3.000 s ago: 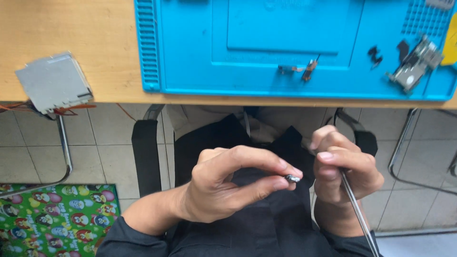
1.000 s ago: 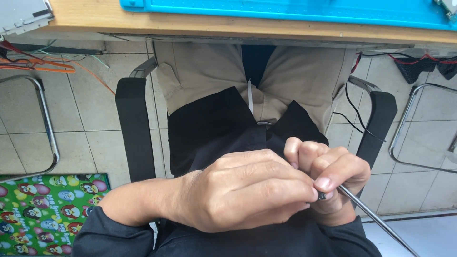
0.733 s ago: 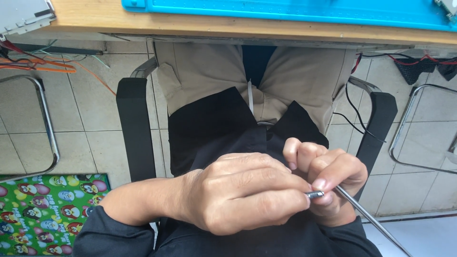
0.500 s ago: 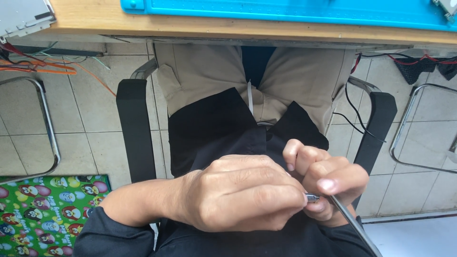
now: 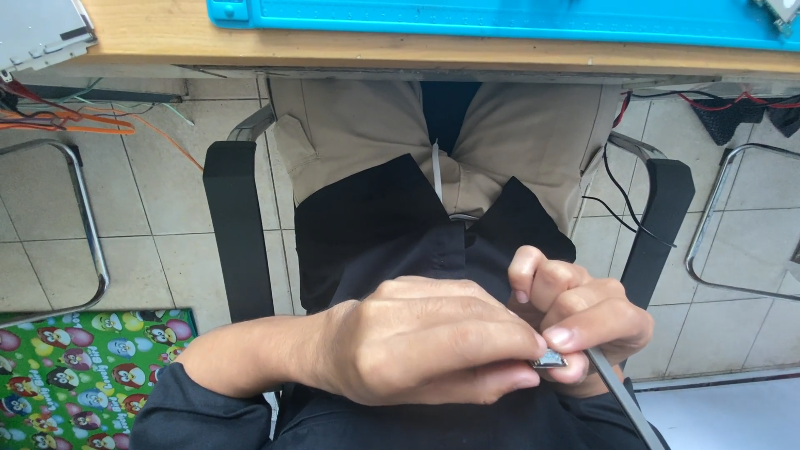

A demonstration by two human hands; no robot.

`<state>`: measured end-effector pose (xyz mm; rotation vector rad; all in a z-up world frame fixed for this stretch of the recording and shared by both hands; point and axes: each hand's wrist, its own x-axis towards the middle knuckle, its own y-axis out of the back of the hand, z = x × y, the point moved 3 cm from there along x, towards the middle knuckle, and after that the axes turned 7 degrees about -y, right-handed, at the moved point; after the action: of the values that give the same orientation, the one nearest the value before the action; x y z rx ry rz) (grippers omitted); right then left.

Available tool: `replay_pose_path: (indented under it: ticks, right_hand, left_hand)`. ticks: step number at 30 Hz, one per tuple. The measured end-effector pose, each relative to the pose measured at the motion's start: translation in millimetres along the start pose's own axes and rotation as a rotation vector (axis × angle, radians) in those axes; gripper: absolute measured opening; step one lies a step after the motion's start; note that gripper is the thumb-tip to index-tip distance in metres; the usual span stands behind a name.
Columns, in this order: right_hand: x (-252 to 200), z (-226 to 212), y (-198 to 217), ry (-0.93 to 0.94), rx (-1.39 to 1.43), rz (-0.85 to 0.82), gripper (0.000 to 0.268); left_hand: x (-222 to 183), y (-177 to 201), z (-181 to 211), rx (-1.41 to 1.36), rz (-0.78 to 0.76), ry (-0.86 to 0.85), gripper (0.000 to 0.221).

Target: Testing a small electronic component of a mobile phone using tweezers and multimeter probes on a repair bench.

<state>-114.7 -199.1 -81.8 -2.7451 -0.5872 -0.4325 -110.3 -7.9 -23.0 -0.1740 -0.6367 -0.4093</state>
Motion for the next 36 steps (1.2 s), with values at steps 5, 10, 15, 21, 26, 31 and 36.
replay_pose_path:
  ticks: [5, 10, 15, 21, 26, 31, 36]
  right_hand:
    - [4.4, -3.1, -4.1, 0.023, -0.022, -0.009, 0.011]
    - [4.8, -3.5, -7.0, 0.07, -0.03, 0.01, 0.012]
    - [9.5, -0.1, -8.7, 0.177, -0.045, -0.005, 0.026]
    - [42.1, 22.9, 27.7, -0.127, -0.56, 0.174, 0.016]
    - [123.0, 13.2, 44.2, -0.185, -0.794, -0.151, 0.037]
    - [194.7, 52.1, 16.9, 0.115, -1.408, -0.367, 0.007]
    - [236.2, 103.3, -6.5, 0.425, -1.647, -0.414, 0.013]
  left_hand:
    - [-3.7, -2.3, -0.7, -0.009, -0.001, -0.02, 0.012]
    - [-2.9, -1.6, -0.5, -0.022, -0.026, -0.022, 0.013]
    - [0.7, 0.0, 0.4, -0.014, 0.004, -0.046, 0.011]
    - [-7.7, 14.5, -21.2, 0.135, 0.237, 0.182, 0.012]
    - [0.7, 24.0, -14.0, 0.271, 0.316, 0.151, 0.015]
    - [-16.9, 21.2, -20.2, 0.249, 0.312, 0.173, 0.011]
    - [-13.4, 28.0, -35.3, 0.437, 0.273, 0.158, 0.009]
